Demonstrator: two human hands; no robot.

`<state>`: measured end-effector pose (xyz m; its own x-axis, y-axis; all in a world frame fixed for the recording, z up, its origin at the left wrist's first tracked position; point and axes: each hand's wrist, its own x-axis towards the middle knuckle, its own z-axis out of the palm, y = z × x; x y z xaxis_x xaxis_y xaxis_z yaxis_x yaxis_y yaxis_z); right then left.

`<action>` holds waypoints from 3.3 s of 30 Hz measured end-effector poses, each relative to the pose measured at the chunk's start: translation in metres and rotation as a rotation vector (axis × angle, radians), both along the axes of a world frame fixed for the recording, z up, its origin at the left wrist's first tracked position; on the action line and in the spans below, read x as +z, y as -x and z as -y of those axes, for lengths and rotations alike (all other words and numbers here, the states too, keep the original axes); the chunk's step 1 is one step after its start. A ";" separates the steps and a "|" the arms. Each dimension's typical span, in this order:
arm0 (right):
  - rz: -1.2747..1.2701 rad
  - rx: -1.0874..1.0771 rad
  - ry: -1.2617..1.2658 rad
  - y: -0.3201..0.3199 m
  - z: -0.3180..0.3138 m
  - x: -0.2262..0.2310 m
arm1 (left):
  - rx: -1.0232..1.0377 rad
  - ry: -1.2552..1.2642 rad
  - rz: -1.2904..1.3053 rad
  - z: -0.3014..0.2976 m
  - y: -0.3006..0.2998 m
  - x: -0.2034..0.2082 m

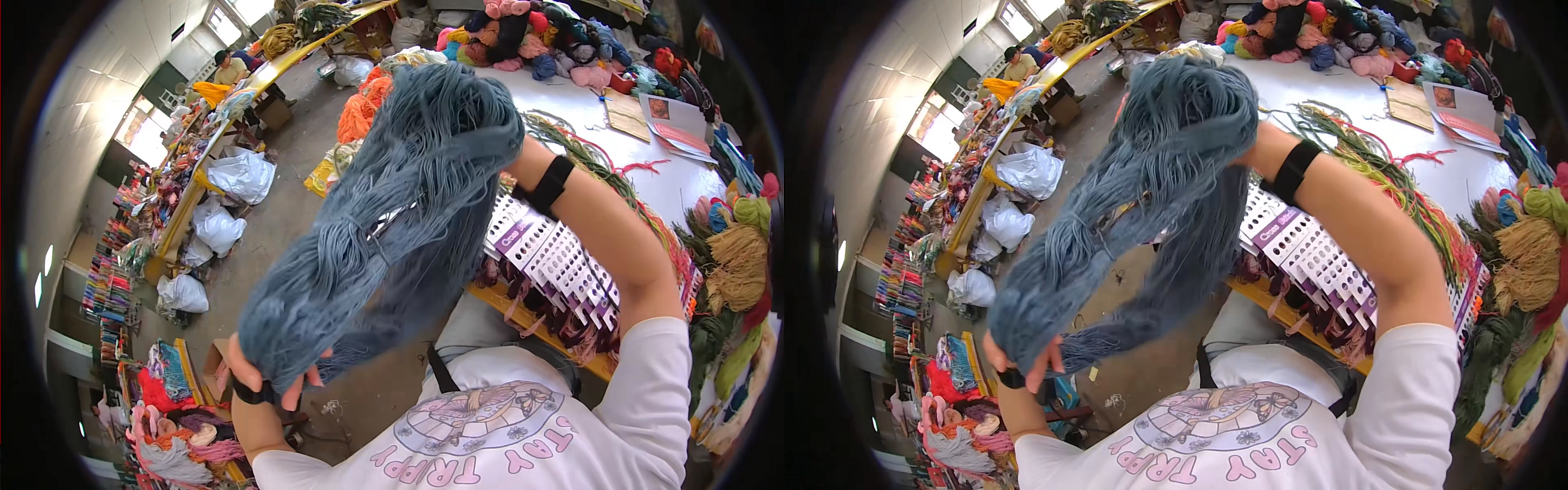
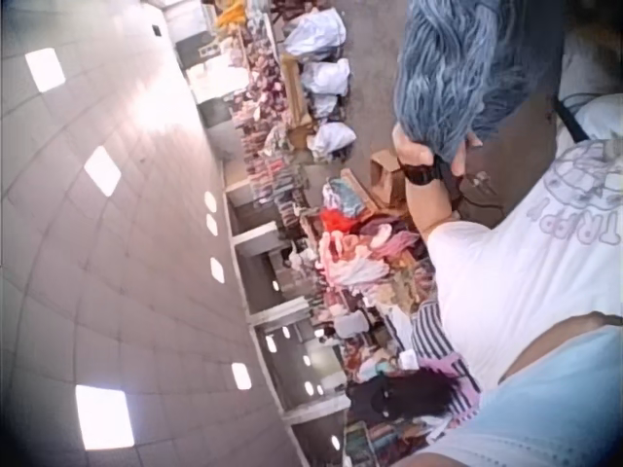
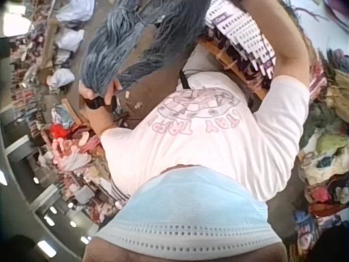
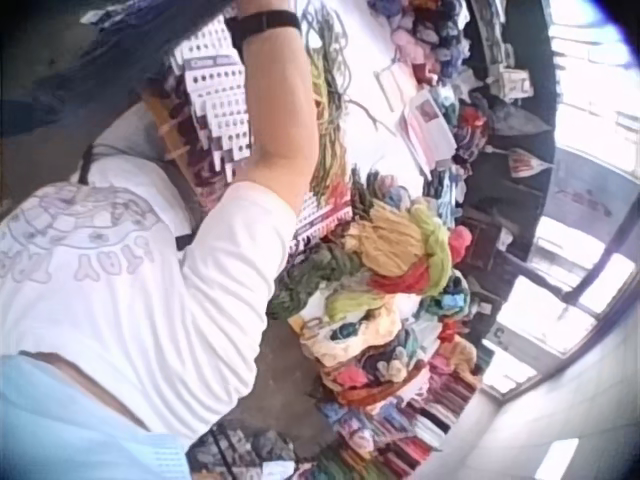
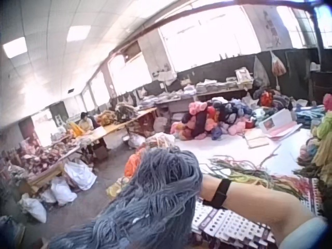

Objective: The person picks up a bundle of blue thread, loops it around their hands, and uses shears to cut through the loops. They repeat this process until the bundle is finished and place the resulting lengths of thread onto a table.

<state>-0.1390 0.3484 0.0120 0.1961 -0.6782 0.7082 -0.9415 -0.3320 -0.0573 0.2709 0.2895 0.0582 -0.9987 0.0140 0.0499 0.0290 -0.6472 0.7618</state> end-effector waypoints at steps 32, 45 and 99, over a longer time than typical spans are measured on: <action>-0.129 -0.195 -0.684 0.064 -0.026 -0.015 | -0.175 0.036 -0.778 0.038 0.046 -0.069; 0.045 -0.366 -0.437 0.084 -0.006 -0.049 | -0.112 -0.240 -0.795 0.004 0.081 -0.024; -0.009 0.216 -0.296 -0.031 -0.006 0.003 | 0.946 1.094 0.222 0.009 0.182 -0.045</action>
<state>-0.1082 0.3547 0.0149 0.3621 -0.7957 0.4854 -0.8526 -0.4933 -0.1726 0.0893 0.2801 0.0131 -0.6420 -0.7087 0.2927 -0.0753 0.4382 0.8957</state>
